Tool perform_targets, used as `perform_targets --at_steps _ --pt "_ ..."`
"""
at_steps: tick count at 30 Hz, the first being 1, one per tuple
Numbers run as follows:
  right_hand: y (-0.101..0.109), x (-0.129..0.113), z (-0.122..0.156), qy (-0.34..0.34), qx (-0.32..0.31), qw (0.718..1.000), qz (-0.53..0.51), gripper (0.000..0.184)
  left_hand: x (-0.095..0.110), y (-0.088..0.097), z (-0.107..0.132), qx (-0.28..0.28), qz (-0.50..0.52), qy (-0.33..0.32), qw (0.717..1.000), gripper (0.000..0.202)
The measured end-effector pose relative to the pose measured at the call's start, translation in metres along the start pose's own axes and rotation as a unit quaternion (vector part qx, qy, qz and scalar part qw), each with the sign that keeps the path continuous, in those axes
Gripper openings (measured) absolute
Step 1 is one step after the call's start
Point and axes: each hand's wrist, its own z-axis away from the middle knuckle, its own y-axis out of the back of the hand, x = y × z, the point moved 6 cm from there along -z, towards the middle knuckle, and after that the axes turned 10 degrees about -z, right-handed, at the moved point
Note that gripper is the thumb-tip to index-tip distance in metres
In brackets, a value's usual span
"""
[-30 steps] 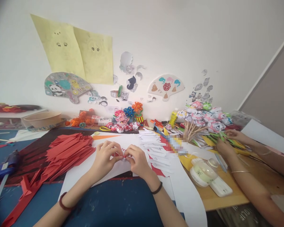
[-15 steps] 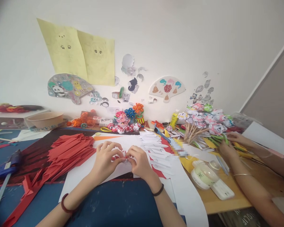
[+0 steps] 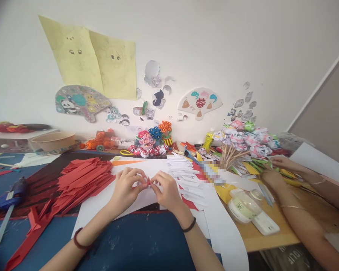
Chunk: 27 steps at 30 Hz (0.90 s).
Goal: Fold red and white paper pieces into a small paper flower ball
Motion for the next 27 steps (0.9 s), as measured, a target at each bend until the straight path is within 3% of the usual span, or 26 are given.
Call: perform_targets --at_steps 4,9,18,27 --pt "0.004 0.003 0.001 -0.016 0.047 0.998 0.029 0.016 -0.006 0.001 -0.001 0.027 -0.008 0.03 0.999 0.013" --pt "-0.005 0.007 0.003 -0.002 0.007 0.993 0.116 0.019 -0.008 -0.007 -0.002 0.022 0.037 0.033 0.999 0.01" --pt "-0.017 -0.006 0.007 0.118 -0.045 0.973 0.191 0.023 -0.006 -0.011 0.0 0.01 -0.011 0.026 1.0 0.006" --pt "-0.024 -0.007 0.008 0.143 -0.026 0.969 0.199 0.024 -0.005 -0.023 0.004 0.003 0.025 -0.006 1.0 0.009"
